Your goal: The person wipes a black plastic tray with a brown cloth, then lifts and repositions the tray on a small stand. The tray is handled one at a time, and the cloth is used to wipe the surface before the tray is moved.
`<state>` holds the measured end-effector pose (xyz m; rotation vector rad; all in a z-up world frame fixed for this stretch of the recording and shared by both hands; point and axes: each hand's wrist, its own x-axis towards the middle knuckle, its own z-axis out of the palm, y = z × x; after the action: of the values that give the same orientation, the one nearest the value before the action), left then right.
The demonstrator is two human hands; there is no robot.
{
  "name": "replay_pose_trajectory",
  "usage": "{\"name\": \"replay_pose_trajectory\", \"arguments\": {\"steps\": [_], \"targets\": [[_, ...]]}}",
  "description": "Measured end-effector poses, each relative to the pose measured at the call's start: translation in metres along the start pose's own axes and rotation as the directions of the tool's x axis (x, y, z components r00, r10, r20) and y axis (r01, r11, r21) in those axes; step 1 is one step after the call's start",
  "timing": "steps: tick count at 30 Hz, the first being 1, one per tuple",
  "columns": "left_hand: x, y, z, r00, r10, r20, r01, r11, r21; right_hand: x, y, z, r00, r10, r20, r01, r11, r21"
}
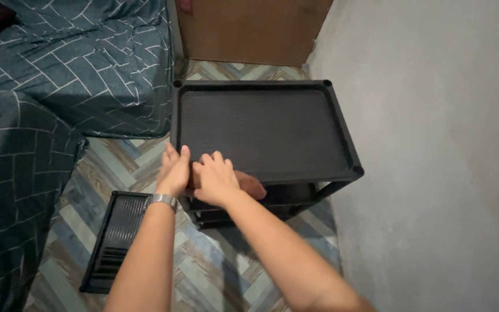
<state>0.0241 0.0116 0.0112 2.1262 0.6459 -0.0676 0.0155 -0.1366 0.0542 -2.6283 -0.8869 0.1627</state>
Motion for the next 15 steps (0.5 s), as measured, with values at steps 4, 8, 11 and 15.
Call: {"name": "replay_pose_trajectory", "arguments": {"steps": [4, 8, 11, 15], "targets": [[-0.010, 0.012, -0.005, 0.999, -0.043, -0.007, 0.043, 0.999, 0.030, -0.006, -0.001, -0.004, 0.995, -0.022, -0.095, 0.024, 0.999, 0.021], [-0.016, 0.016, 0.003, 0.995, -0.055, -0.084, 0.072, 0.975, 0.209, -0.018, 0.014, -0.010, 0.997, 0.013, -0.074, -0.013, 1.000, -0.001], [-0.014, 0.015, 0.009, 0.993, -0.016, -0.119, 0.053, 0.948, 0.315, -0.032, 0.041, -0.020, 0.992, 0.000, -0.129, -0.009, 0.997, -0.075], [-0.012, 0.011, 0.008, 0.994, -0.039, -0.098, 0.071, 0.934, 0.350, -0.060, 0.085, -0.043, 0.992, 0.052, -0.111, -0.072, 0.981, -0.179]]}}
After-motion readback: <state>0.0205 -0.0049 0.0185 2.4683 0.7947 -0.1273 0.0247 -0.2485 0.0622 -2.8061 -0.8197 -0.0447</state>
